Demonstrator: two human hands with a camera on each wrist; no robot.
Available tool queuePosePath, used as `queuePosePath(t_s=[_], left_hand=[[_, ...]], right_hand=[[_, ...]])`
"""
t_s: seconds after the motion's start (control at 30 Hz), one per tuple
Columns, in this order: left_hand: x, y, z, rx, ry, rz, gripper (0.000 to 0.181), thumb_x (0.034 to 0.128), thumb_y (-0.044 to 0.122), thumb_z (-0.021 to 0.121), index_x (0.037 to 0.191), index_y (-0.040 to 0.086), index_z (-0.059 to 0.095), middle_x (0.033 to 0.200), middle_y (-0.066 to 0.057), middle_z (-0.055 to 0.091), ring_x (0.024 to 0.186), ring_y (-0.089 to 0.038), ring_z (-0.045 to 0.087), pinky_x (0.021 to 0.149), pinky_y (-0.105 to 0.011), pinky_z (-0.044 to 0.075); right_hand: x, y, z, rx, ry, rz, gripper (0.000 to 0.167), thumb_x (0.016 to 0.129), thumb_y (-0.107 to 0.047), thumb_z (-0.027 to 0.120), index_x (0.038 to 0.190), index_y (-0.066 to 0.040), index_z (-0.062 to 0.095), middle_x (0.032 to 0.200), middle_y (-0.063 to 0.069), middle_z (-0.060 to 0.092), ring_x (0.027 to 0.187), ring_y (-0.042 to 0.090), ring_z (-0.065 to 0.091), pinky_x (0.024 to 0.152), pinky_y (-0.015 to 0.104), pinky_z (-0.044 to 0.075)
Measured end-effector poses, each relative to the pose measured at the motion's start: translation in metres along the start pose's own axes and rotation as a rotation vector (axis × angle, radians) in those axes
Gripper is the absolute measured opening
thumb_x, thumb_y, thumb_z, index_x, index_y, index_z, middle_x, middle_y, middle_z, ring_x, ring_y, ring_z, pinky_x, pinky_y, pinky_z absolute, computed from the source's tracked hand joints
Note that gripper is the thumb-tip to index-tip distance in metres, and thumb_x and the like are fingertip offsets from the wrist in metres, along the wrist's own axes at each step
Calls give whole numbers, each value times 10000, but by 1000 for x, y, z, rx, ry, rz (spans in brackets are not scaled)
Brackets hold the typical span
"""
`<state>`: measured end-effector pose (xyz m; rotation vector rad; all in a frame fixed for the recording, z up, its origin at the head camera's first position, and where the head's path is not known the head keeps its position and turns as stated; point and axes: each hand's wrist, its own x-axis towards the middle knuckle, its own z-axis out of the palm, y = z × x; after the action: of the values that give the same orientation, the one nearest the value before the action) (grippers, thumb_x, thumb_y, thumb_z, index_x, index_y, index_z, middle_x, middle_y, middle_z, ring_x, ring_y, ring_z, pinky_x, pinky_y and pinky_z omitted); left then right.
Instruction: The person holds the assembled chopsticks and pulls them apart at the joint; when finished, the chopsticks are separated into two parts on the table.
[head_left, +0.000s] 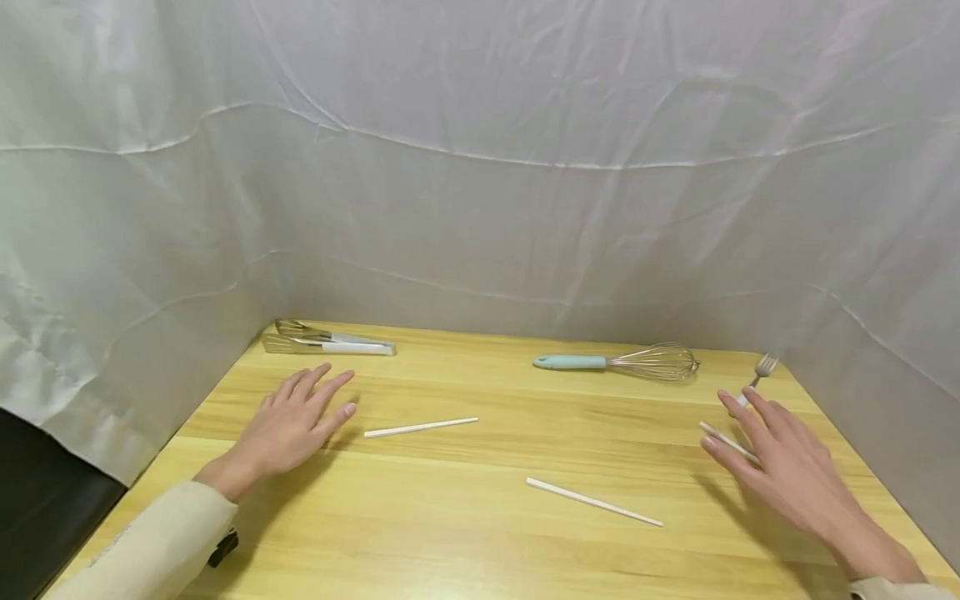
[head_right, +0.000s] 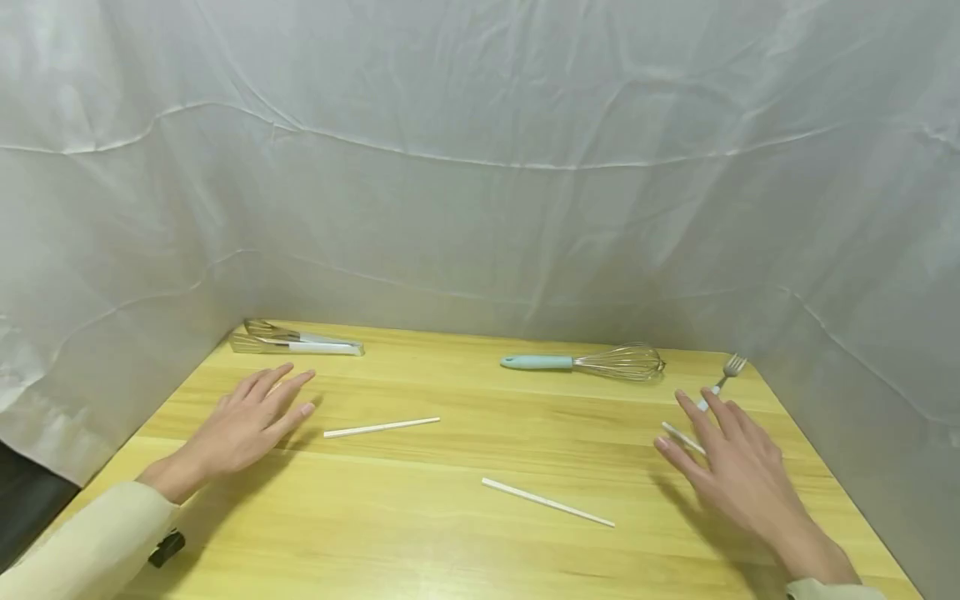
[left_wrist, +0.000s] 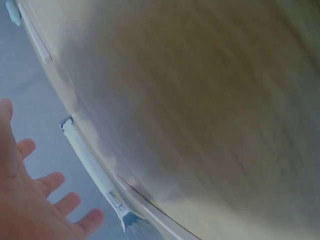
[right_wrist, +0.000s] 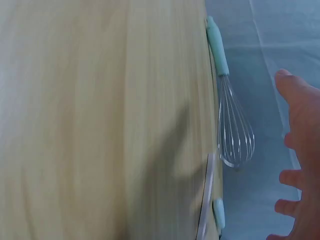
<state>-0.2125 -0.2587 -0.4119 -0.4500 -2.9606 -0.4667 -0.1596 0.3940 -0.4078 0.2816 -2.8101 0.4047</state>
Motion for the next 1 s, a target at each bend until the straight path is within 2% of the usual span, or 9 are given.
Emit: queuePosePath(t_s=[0.17, 0.3, 0.47, 0.63, 0.73, 0.83, 1.0], left_hand=[[3, 6, 4, -55, 40, 49, 603, 1152, 523, 477, 1663, 205, 441, 1726, -229, 357, 1540, -543, 334, 1150, -842, 282], [6, 11, 7, -108, 67, 89, 586, 1146, 481, 528, 1635, 162, 481, 1692, -234, 415, 1520, -515, 378, 1193, -772, 296], [9, 19, 9, -178, 64, 111, 580, 1135, 468, 566, 1618, 152, 501, 1670, -209, 451, 1512, -473, 404, 1203, -732, 323], [12, 23, 12, -206, 61, 147, 563, 1115, 427, 628, 1599, 160, 523, 1624, -168, 512, 1477, -435, 471, 1184, -707, 388], [11, 25, 13, -220, 58, 154, 562, 1094, 405, 672, 1587, 172, 539, 1578, -157, 553, 1443, -423, 513, 1158, -705, 421], [10, 26, 14, -260, 31, 148, 565, 1080, 407, 695, 1573, 169, 555, 1527, -144, 587, 1377, -403, 558, 1097, -675, 481], [10, 27, 15, -340, -25, 154, 509, 1068, 413, 711, 1496, 152, 620, 1402, -100, 655, 1203, -302, 631, 953, -503, 552]], right_hand=[[12, -17, 2, 37, 25, -33, 798, 1052, -465, 705, 1715, -197, 350, 1710, 284, 359, 1478, 626, 356, 1008, 842, 315], [20, -31, 5, 90, 33, -67, 784, 1035, -433, 742, 1696, -198, 392, 1670, 297, 413, 1449, 621, 393, 1019, 830, 340], [27, -48, 10, 180, 21, -102, 760, 1029, -391, 763, 1670, -155, 431, 1662, 281, 432, 1456, 602, 400, 1067, 829, 340], [35, -66, 15, 244, 12, -130, 701, 1038, -362, 759, 1635, -131, 475, 1653, 231, 466, 1478, 562, 428, 1082, 815, 363], [41, -76, 19, 272, -4, -136, 683, 1045, -375, 749, 1634, -157, 482, 1659, 200, 475, 1493, 530, 441, 1101, 809, 368], [48, -86, 24, 315, -26, -142, 662, 1054, -377, 739, 1631, -174, 487, 1662, 175, 485, 1492, 477, 467, 1115, 752, 422], [57, -102, 35, 379, -35, -171, 610, 1056, -341, 745, 1600, -173, 526, 1616, 137, 541, 1430, 379, 554, 1065, 620, 545]])
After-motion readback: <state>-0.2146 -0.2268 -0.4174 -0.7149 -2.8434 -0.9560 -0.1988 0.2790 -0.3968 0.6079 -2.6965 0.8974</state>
